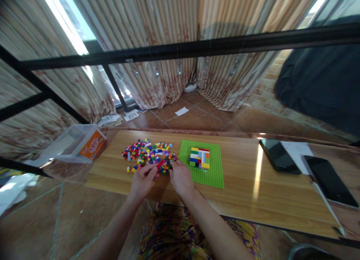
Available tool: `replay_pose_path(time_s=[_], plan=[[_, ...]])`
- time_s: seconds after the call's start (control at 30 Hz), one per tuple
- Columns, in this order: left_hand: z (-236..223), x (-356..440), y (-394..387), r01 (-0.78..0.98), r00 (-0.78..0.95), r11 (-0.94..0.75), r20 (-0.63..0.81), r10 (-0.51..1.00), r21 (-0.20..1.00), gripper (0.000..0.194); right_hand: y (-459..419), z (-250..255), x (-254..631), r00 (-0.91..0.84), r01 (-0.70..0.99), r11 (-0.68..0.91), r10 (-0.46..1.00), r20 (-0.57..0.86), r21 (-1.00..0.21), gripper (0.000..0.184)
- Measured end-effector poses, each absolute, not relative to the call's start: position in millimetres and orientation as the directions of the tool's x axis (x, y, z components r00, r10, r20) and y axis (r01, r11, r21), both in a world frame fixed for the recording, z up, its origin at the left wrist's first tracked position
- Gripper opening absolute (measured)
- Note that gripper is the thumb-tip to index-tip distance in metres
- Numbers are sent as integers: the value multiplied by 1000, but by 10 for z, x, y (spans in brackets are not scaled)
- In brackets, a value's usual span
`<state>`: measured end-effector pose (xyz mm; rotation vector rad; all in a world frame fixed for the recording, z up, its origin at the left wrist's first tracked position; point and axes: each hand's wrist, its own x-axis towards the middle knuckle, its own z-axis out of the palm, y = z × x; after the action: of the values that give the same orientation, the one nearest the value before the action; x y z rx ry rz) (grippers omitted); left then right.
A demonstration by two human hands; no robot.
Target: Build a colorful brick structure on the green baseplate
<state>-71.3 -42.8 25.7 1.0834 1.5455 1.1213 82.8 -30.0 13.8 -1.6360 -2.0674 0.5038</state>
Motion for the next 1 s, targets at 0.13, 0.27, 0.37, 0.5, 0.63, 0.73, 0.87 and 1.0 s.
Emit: replay_pose_path(time_s=[0.13, 0.27, 0.37, 0.5, 0.63, 0.73, 0.87, 1.0], plan=[[375, -553, -286, 371, 16, -8, 2, 1000, 929, 21, -478, 142, 1049, -101, 763, 222, 968, 229, -607, 23], [437, -247, -33, 527, 256, -189, 57, 965, 829, 20, -677, 107, 1493, 70, 718, 188, 938, 339, -670, 23], [418, -16, 169, 567, 332, -230, 36, 943, 791, 19, -814, 88, 1887, 201, 692, 121, 915, 350, -712, 24], [378, 174, 363, 593, 376, -269, 34, 926, 759, 19, -998, 72, 2317, 349, 642, -16, 896, 274, -767, 26], [369, 245, 447, 612, 401, -288, 25, 916, 737, 19, -1125, 24, 2529, 446, 574, -109, 873, 198, -812, 28], [370, 272, 471, 622, 416, -307, 28, 909, 720, 18, -1145, -9, 2567, 471, 551, -135, 865, 174, -824, 29], [369, 280, 503, 633, 435, -327, 27, 900, 702, 17, -1099, -7, 2540, 431, 558, -95, 882, 190, -825, 28], [367, 257, 541, 629, 472, -353, 21, 882, 693, 19, -1010, 36, 2485, 374, 583, -51, 903, 212, -811, 26]])
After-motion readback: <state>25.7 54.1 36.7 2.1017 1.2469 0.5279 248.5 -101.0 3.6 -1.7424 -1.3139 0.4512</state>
